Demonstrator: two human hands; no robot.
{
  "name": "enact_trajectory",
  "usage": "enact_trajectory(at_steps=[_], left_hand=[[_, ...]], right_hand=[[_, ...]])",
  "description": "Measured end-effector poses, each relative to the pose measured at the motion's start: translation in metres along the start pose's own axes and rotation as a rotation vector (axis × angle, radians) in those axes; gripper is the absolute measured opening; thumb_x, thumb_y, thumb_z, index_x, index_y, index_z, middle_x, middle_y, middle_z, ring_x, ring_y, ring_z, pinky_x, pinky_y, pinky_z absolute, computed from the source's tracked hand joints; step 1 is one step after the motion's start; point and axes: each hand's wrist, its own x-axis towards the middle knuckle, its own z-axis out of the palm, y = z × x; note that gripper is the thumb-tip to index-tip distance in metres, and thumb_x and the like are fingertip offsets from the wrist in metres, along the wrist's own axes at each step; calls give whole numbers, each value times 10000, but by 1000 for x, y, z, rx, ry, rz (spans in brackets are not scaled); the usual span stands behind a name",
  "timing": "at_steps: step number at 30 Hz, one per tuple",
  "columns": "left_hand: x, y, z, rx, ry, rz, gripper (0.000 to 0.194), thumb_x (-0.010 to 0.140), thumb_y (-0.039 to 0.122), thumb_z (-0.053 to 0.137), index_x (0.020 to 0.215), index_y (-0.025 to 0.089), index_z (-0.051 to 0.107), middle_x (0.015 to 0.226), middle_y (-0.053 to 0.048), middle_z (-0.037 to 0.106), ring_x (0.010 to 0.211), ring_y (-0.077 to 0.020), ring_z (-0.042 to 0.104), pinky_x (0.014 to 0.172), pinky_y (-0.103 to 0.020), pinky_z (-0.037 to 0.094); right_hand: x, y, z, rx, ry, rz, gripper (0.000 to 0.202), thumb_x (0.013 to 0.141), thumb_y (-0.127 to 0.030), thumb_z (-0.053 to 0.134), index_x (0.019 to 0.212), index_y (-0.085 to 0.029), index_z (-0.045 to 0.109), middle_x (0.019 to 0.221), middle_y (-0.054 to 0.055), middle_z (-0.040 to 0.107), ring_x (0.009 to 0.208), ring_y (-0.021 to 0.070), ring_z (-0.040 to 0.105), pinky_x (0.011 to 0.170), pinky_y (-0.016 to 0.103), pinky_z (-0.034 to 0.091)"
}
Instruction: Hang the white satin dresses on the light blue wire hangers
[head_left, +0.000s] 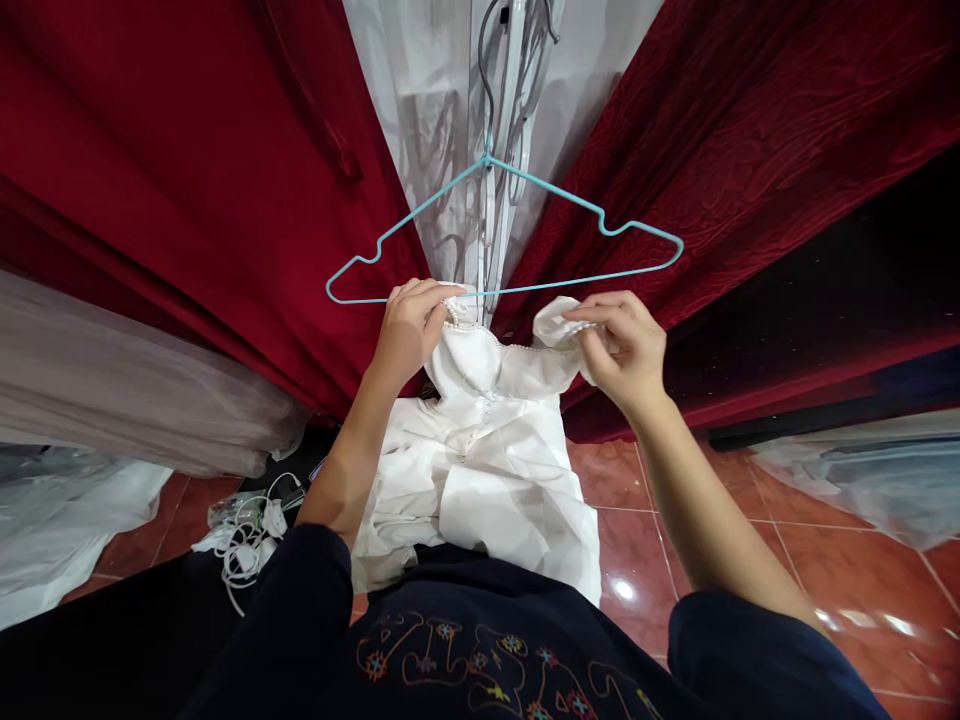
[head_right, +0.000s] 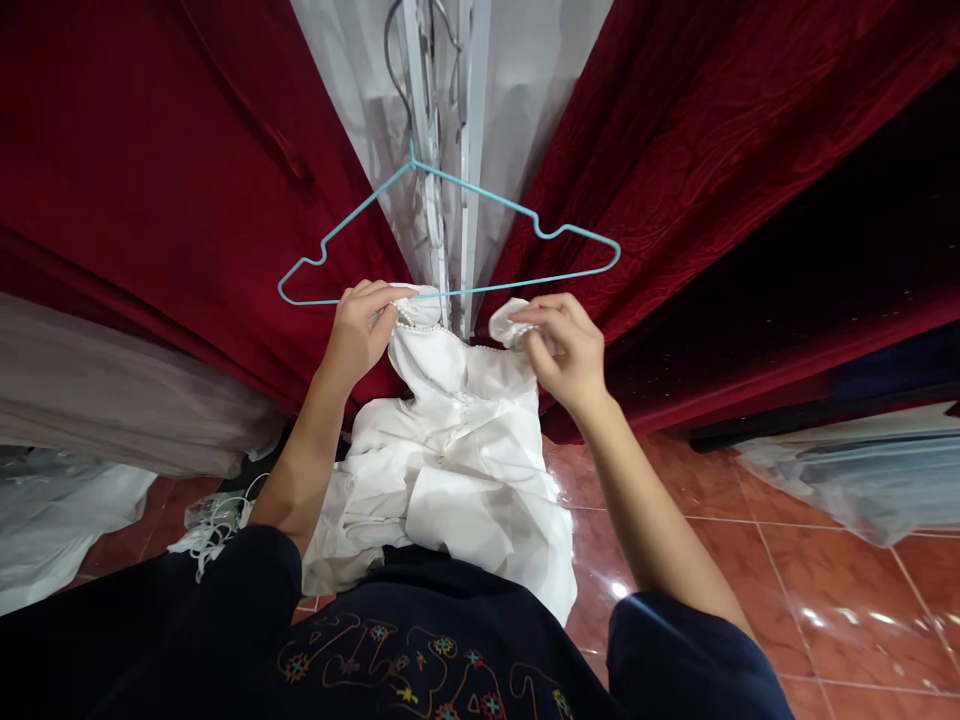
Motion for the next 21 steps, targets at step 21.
enact_trajectory(at_steps=[21], left_hand=[[-53,-74,-6,-519,788,-624,185,790,157,620,918,228,507,725,65,499,609,-95,487,628,-236,385]], right_hand=[[26,-19,44,46,80,-2,314,1063,-469,613,940,-227,770,911,72,774,851,211,733,776,373,575]])
